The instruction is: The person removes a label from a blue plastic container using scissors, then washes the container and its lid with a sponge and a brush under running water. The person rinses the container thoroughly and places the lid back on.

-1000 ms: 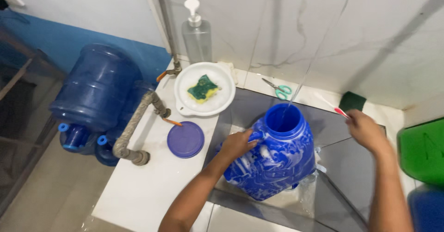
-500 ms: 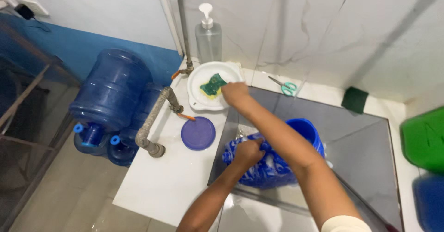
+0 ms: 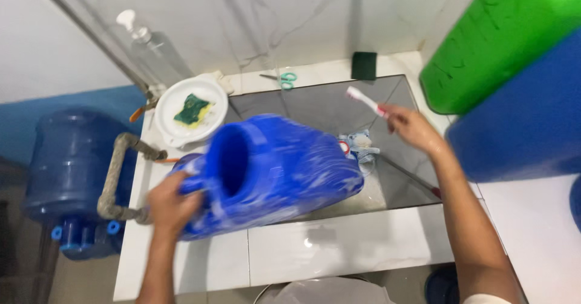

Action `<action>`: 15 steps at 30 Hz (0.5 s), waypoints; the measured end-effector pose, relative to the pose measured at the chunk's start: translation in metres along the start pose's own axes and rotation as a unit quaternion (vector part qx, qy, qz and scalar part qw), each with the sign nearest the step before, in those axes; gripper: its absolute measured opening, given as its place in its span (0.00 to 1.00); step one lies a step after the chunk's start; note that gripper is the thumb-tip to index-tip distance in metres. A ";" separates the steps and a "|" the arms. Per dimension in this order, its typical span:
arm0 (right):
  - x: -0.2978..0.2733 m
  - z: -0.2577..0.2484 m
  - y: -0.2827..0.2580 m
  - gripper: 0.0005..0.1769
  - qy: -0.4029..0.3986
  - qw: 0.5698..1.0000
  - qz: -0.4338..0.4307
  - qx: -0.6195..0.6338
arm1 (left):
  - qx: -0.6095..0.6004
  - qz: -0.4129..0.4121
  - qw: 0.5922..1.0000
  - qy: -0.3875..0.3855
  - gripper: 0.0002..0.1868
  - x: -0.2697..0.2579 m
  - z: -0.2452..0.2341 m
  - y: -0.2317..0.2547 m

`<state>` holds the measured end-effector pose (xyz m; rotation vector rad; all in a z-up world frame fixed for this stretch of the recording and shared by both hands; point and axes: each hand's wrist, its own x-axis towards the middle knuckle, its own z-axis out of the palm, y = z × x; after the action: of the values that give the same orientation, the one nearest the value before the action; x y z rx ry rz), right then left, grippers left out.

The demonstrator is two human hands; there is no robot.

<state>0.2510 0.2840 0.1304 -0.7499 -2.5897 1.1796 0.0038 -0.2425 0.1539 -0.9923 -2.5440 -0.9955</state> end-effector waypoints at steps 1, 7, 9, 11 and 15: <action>-0.013 0.009 0.019 0.25 -0.021 0.999 -0.019 0.028 | 0.026 -0.002 0.998 0.051 0.17 -0.003 -0.014 -0.009; -0.079 0.048 0.028 0.27 -0.062 0.993 -0.093 0.042 | -0.092 -0.024 0.983 0.156 0.09 -0.009 -0.040 -0.072; -0.090 0.052 0.008 0.30 -0.033 0.992 -0.120 -0.023 | -0.176 -0.037 0.971 0.157 0.12 -0.013 -0.041 -0.076; -0.093 0.051 -0.012 0.31 0.020 0.981 -0.179 -0.077 | -0.160 -0.021 0.974 0.158 0.14 -0.010 -0.039 -0.075; -0.096 0.040 -0.030 0.34 -0.031 0.966 -0.158 -0.200 | -0.101 -0.005 0.982 0.157 0.07 -0.005 -0.039 -0.091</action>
<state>0.3068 0.1918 0.1292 -0.3423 -2.8981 0.6053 -0.0545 -0.3200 0.1344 -0.7955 -2.2255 -1.3177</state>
